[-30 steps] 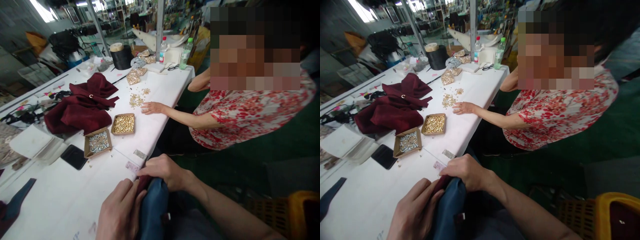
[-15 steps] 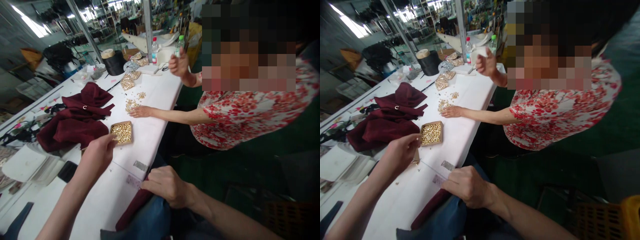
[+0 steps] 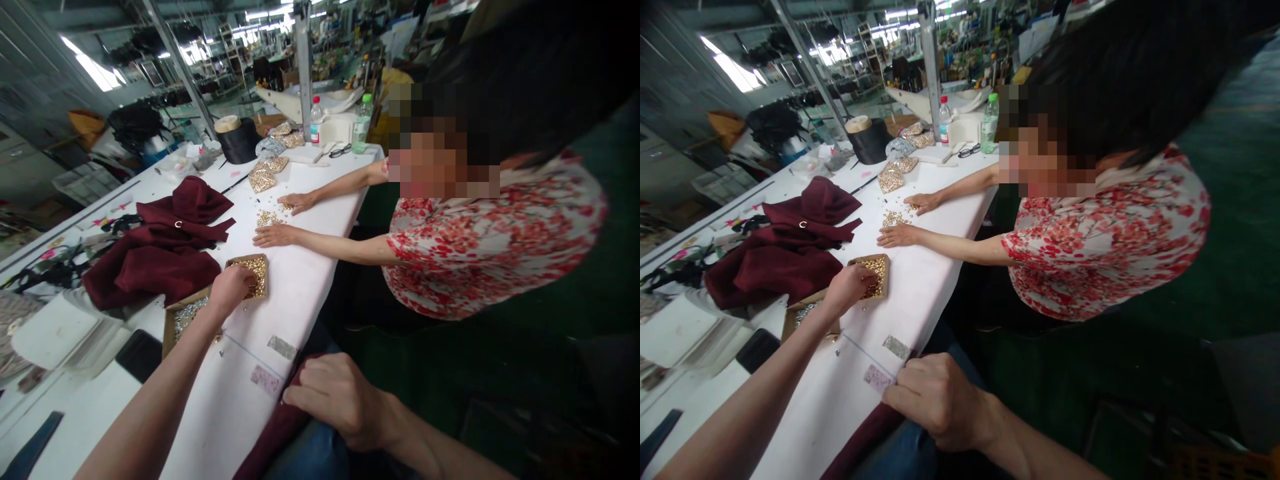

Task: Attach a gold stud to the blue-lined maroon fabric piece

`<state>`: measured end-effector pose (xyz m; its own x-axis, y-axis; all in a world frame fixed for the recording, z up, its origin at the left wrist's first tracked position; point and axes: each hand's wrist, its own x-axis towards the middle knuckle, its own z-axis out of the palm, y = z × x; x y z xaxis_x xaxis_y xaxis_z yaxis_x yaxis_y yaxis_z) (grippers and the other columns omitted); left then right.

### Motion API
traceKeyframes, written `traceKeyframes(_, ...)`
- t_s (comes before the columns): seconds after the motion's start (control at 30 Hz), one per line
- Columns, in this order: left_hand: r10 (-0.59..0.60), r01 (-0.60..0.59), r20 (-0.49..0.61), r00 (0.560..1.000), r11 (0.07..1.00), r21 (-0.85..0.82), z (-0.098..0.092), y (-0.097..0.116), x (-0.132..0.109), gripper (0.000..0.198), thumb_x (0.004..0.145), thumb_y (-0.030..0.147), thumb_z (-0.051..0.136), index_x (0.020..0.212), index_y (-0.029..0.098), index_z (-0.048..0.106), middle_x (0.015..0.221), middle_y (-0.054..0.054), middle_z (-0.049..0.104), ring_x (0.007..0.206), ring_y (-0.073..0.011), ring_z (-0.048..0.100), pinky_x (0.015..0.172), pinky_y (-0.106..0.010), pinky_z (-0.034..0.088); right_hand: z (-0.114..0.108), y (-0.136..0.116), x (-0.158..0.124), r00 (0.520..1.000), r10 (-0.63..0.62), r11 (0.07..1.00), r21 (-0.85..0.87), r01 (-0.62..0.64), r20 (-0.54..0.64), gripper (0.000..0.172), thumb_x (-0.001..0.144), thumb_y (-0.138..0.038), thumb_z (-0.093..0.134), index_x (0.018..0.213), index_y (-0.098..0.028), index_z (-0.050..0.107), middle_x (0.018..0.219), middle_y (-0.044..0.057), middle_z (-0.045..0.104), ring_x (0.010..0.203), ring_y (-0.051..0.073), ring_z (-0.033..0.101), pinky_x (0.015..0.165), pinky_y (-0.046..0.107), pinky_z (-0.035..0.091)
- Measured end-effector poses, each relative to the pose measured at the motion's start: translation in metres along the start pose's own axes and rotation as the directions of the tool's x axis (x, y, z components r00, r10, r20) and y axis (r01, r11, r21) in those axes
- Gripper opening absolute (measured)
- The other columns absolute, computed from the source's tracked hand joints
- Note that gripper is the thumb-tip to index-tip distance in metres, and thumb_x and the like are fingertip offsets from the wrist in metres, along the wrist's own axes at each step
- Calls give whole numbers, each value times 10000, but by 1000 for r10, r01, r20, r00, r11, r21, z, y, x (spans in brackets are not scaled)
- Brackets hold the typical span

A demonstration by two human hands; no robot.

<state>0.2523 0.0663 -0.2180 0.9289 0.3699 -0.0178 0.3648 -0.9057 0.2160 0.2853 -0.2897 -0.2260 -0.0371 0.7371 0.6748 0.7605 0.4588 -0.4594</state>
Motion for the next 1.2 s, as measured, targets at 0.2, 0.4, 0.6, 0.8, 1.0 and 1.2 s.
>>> traceKeyframes(0.2,-34,30,-131,991,999,-27,-18,15,-14,322,1111,276,578,907,204,817,1065,-124,819,898,-239,675,762,-329,378,1,-3,1,1000,-16,1000,-27,17,14,403,1190,-277,329,1155,-145,707,805,46,619,719,209,508,606,397,308)
traceKeyframes(0.4,-137,96,-94,986,934,-344,-47,57,-82,380,1112,451,656,1151,154,889,886,-75,805,732,-205,667,687,-293,469,-10,-18,-2,998,-58,997,-56,56,-23,353,1177,-230,400,1168,-118,735,770,29,560,694,202,482,608,392,322)
traceKeyframes(0.6,-61,345,365,929,499,-795,-61,103,-210,404,1002,595,868,1118,212,920,883,-70,801,788,-214,708,759,-304,544,-29,-32,-2,998,-62,994,-90,58,-34,335,1178,-207,425,1187,-100,742,774,25,553,715,195,507,636,393,354)
traceKeyframes(0.8,-45,383,398,916,395,-835,-58,125,-276,362,1090,592,760,1116,263,910,1057,-63,818,992,-235,733,899,-309,551,-20,-46,8,993,-119,990,-72,117,-17,335,1187,-227,421,1178,-114,737,760,19,542,703,188,500,641,393,352)
traceKeyframes(1.0,-105,262,241,965,477,-839,-59,138,-293,245,1099,505,755,1159,326,911,1142,-9,850,1059,-214,785,982,-287,581,-7,-64,17,992,-125,991,-38,126,6,355,1196,-250,418,1205,-105,743,787,35,593,717,188,527,659,389,373)
traceKeyframes(1.2,-326,308,176,929,418,-854,-56,146,-308,317,952,559,902,1160,320,931,1071,-28,888,958,-249,829,879,-301,666,-8,-74,15,997,-79,997,-11,79,-10,290,1184,-275,484,1234,-138,736,878,61,701,799,186,631,711,349,475)
